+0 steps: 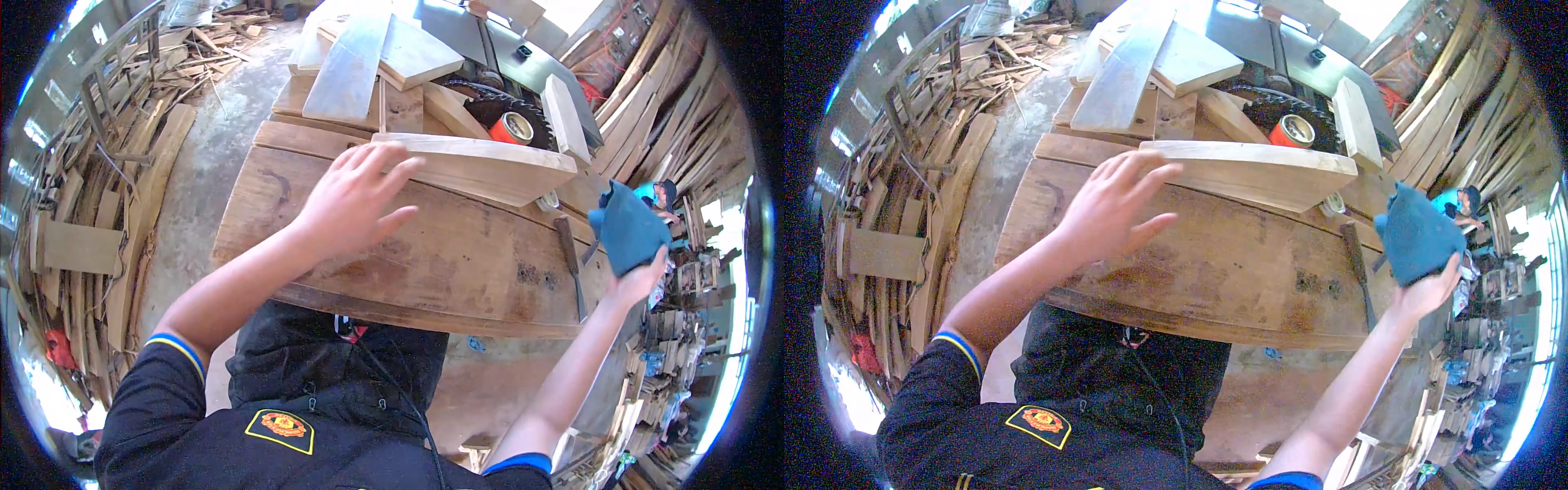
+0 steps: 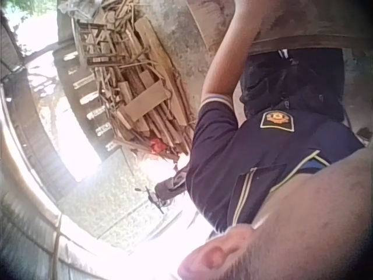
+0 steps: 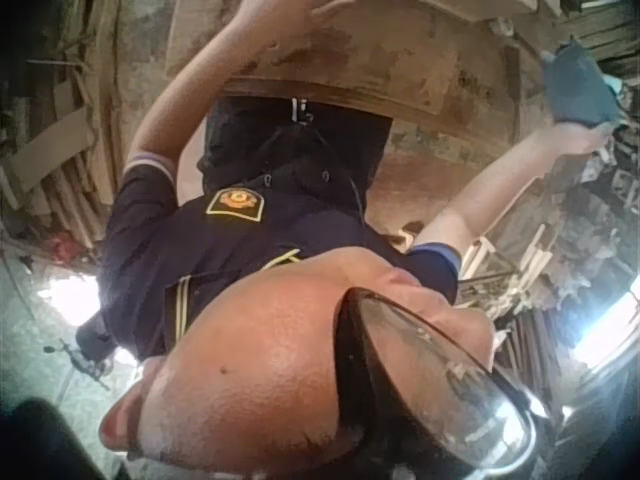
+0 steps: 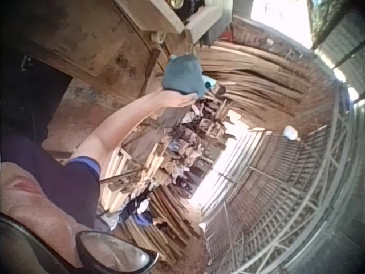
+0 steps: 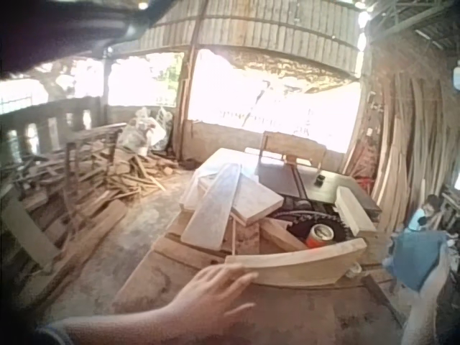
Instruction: Measure, wipe, and chisel wood pieces in a workshop, then carry them to an outdoor area for assembly.
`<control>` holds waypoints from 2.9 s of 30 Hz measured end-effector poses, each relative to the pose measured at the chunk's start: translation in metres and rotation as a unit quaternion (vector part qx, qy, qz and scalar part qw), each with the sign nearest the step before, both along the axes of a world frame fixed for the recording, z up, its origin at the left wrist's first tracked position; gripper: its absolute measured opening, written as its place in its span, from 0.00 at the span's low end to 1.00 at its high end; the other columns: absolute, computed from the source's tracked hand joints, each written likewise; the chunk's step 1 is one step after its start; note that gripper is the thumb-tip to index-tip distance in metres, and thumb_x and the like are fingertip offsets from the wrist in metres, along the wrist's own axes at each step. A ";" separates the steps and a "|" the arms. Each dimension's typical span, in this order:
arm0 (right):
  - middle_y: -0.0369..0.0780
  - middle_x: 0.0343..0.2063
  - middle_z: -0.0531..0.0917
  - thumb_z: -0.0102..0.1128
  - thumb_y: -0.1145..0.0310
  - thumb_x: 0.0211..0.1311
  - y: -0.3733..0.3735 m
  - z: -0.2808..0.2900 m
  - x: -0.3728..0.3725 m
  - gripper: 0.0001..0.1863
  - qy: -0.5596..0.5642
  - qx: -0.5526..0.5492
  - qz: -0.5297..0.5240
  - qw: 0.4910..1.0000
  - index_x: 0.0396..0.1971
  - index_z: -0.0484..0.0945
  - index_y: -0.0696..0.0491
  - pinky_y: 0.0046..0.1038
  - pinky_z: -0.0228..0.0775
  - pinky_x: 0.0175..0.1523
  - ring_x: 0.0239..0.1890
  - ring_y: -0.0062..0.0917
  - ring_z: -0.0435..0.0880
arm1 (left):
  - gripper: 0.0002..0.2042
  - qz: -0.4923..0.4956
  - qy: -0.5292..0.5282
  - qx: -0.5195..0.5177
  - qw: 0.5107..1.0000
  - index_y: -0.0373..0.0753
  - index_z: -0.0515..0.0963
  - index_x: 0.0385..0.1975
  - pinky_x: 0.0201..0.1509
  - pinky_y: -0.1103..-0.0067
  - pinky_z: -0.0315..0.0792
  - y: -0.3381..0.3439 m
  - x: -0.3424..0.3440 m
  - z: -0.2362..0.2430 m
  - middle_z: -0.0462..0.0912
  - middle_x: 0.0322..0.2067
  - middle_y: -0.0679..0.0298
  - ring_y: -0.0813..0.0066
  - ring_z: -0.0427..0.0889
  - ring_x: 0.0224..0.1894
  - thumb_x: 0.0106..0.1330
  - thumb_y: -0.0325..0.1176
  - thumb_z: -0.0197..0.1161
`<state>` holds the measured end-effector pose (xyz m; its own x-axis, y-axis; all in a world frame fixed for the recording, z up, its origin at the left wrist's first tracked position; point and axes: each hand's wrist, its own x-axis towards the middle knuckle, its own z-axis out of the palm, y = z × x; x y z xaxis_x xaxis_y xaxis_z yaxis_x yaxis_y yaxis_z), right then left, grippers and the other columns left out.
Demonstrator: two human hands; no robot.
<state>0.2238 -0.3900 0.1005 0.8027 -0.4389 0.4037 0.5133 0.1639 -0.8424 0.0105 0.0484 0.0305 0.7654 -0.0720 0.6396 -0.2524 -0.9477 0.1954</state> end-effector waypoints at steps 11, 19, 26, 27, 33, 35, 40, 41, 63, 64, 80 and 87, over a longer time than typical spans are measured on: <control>0.43 0.68 0.71 0.55 0.57 0.76 -0.016 -0.062 -0.187 0.30 0.056 0.102 0.162 0.980 0.70 0.64 0.58 0.48 0.69 0.68 0.66 0.38 0.74 | 0.31 -0.008 0.008 0.021 1.000 0.37 0.82 0.36 0.49 0.63 0.78 0.005 0.090 -0.008 0.83 0.37 0.59 0.57 0.84 0.41 0.53 0.64 0.72; 0.45 0.65 0.73 0.67 0.76 0.65 0.028 -0.064 -0.193 0.33 0.050 -0.005 0.030 0.998 0.69 0.66 0.56 0.44 0.64 0.71 0.65 0.38 0.74 | 0.34 0.054 0.333 -0.175 0.925 0.33 0.87 0.31 0.43 0.64 0.80 -0.011 -0.007 0.020 0.86 0.27 0.48 0.51 0.87 0.35 0.51 0.67 0.74; 0.51 0.71 0.67 0.52 0.69 0.73 0.152 -0.097 -0.201 0.19 -0.021 -0.699 -0.007 0.715 0.59 0.78 0.61 0.51 0.47 0.78 0.74 0.49 0.62 | 0.24 -0.039 0.258 -0.182 0.948 0.36 0.88 0.33 0.45 0.67 0.78 -0.030 -0.034 -0.011 0.86 0.32 0.54 0.55 0.85 0.37 0.56 0.55 0.76; 0.51 0.73 0.65 0.49 0.65 0.75 0.163 -0.099 -0.208 0.21 -0.030 -0.721 0.002 0.693 0.58 0.79 0.61 0.52 0.42 0.79 0.75 0.49 0.59 | 0.21 -0.028 0.183 -0.172 0.968 0.38 0.88 0.33 0.48 0.67 0.77 -0.032 -0.035 -0.015 0.85 0.33 0.57 0.56 0.84 0.39 0.57 0.53 0.76; 0.52 0.74 0.63 0.51 0.41 0.73 0.162 -0.099 -0.206 0.36 -0.031 -0.735 0.062 0.674 0.65 0.75 0.58 0.53 0.41 0.79 0.76 0.49 0.57 | 0.20 -0.015 0.088 -0.138 0.986 0.44 0.85 0.45 0.61 0.62 0.71 -0.047 -0.074 -0.021 0.81 0.39 0.60 0.58 0.82 0.46 0.57 0.47 0.77; 0.49 0.73 0.65 0.51 0.40 0.72 0.141 -0.095 -0.184 0.34 -0.031 -0.744 0.046 0.665 0.66 0.76 0.50 0.54 0.43 0.78 0.75 0.48 0.60 | 0.30 -0.055 0.082 -0.136 0.986 0.46 0.80 0.57 0.64 0.62 0.69 -0.042 -0.088 -0.021 0.80 0.48 0.56 0.55 0.78 0.54 0.53 0.48 0.78; 0.46 0.70 0.71 0.57 0.66 0.73 0.147 -0.087 -0.165 0.18 0.027 -0.706 0.036 0.707 0.60 0.82 0.47 0.46 0.58 0.74 0.69 0.50 0.69 | 0.39 0.014 0.199 -0.153 0.968 0.38 0.74 0.62 0.66 0.61 0.69 -0.010 -0.117 -0.031 0.79 0.52 0.53 0.50 0.77 0.58 0.49 0.45 0.81; 0.46 0.70 0.72 0.58 0.64 0.72 0.163 -0.085 -0.174 0.18 -0.011 -0.711 0.060 0.701 0.58 0.83 0.47 0.47 0.57 0.75 0.69 0.52 0.69 | 0.39 0.006 0.167 -0.153 0.974 0.38 0.74 0.62 0.66 0.61 0.69 -0.007 -0.118 -0.036 0.79 0.52 0.53 0.50 0.77 0.58 0.49 0.45 0.81; 0.46 0.69 0.73 0.57 0.64 0.70 0.214 -0.082 -0.182 0.24 -0.095 -0.705 0.213 0.669 0.65 0.77 0.50 0.47 0.50 0.79 0.73 0.45 0.66 | 0.34 -0.015 0.141 -0.198 0.970 0.41 0.82 0.49 0.64 0.64 0.69 0.005 -0.115 -0.051 0.85 0.45 0.62 0.61 0.80 0.56 0.38 0.45 0.85; 0.47 0.68 0.73 0.52 0.62 0.75 0.193 -0.082 -0.150 0.22 -0.059 -0.712 0.168 0.679 0.65 0.76 0.51 0.45 0.51 0.78 0.73 0.46 0.67 | 0.34 -0.018 0.139 -0.202 0.969 0.41 0.82 0.49 0.64 0.64 0.69 0.005 -0.115 -0.051 0.85 0.45 0.62 0.61 0.80 0.56 0.38 0.45 0.85; 0.51 0.67 0.72 0.64 0.52 0.65 0.200 -0.086 -0.204 0.24 -0.128 -0.614 0.283 0.726 0.58 0.83 0.46 0.48 0.59 0.72 0.68 0.47 0.71 | 0.33 0.009 0.137 -0.188 0.972 0.31 0.81 0.47 0.59 0.64 0.75 -0.006 -0.110 -0.054 0.84 0.45 0.53 0.52 0.81 0.52 0.37 0.38 0.85; 0.51 0.68 0.73 0.58 0.57 0.69 0.207 -0.096 -0.224 0.20 -0.143 -0.627 0.278 0.714 0.56 0.82 0.46 0.52 0.54 0.76 0.71 0.48 0.69 | 0.35 0.023 0.123 -0.182 0.975 0.32 0.80 0.48 0.57 0.64 0.75 -0.004 -0.112 -0.063 0.84 0.45 0.53 0.53 0.82 0.50 0.36 0.38 0.86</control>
<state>-0.0003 -0.1826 0.0044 0.5177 0.7655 0.3821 0.8434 -0.3814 -0.3785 -0.1012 0.0440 -0.0326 0.8958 0.1630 0.4135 -0.1150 -0.8137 0.5698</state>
